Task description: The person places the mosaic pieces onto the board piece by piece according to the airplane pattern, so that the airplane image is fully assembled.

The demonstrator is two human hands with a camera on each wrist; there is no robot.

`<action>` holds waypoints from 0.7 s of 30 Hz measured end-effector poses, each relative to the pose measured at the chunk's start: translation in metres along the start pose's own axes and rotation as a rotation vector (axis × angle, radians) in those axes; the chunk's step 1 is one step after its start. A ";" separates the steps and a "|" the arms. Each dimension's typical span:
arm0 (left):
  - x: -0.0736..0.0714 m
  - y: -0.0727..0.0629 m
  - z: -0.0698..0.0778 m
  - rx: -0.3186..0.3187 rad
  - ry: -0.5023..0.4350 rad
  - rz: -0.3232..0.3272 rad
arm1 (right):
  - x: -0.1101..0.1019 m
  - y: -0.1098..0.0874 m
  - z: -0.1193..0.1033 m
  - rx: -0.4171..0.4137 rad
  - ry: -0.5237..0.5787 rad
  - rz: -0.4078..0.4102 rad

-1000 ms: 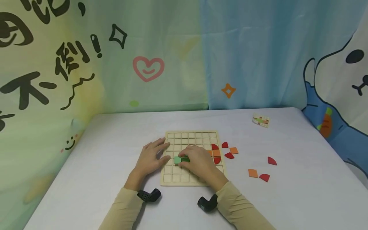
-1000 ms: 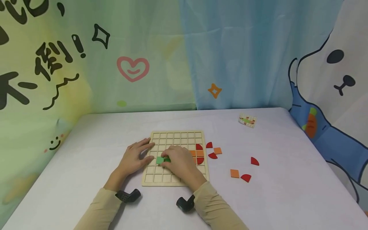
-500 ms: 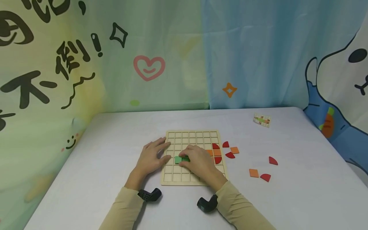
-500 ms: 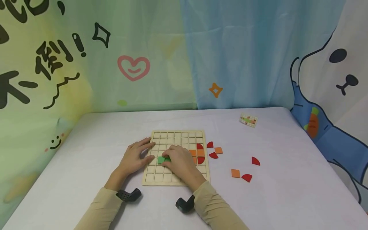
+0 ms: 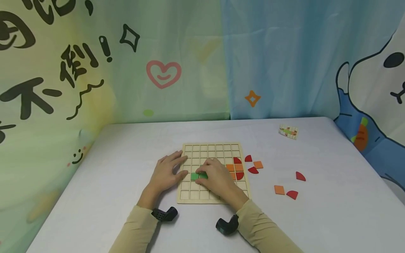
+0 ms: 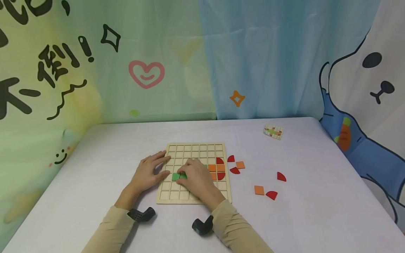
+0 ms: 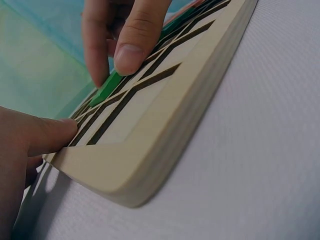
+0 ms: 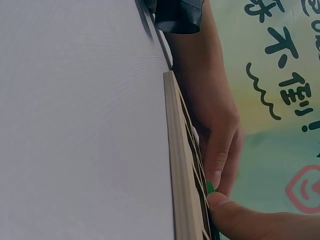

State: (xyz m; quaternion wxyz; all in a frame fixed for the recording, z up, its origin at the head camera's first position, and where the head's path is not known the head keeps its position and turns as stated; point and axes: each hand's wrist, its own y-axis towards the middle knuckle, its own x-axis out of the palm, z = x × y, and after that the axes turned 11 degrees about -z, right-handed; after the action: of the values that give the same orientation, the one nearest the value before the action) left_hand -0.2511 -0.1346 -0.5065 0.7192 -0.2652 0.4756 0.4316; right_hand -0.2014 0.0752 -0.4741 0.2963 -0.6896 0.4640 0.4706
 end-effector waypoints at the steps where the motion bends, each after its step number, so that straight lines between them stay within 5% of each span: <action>1: 0.000 0.000 0.000 0.001 0.001 0.001 | 0.000 0.000 0.000 0.004 0.003 -0.002; 21: 0.000 -0.001 -0.001 0.023 -0.007 0.017 | -0.001 0.001 0.000 0.039 0.019 -0.048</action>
State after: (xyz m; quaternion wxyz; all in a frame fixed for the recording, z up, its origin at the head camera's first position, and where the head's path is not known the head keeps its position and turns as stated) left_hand -0.2509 -0.1359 -0.5068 0.7202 -0.2515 0.4800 0.4331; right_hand -0.2025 0.0758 -0.4729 0.3164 -0.6991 0.4591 0.4476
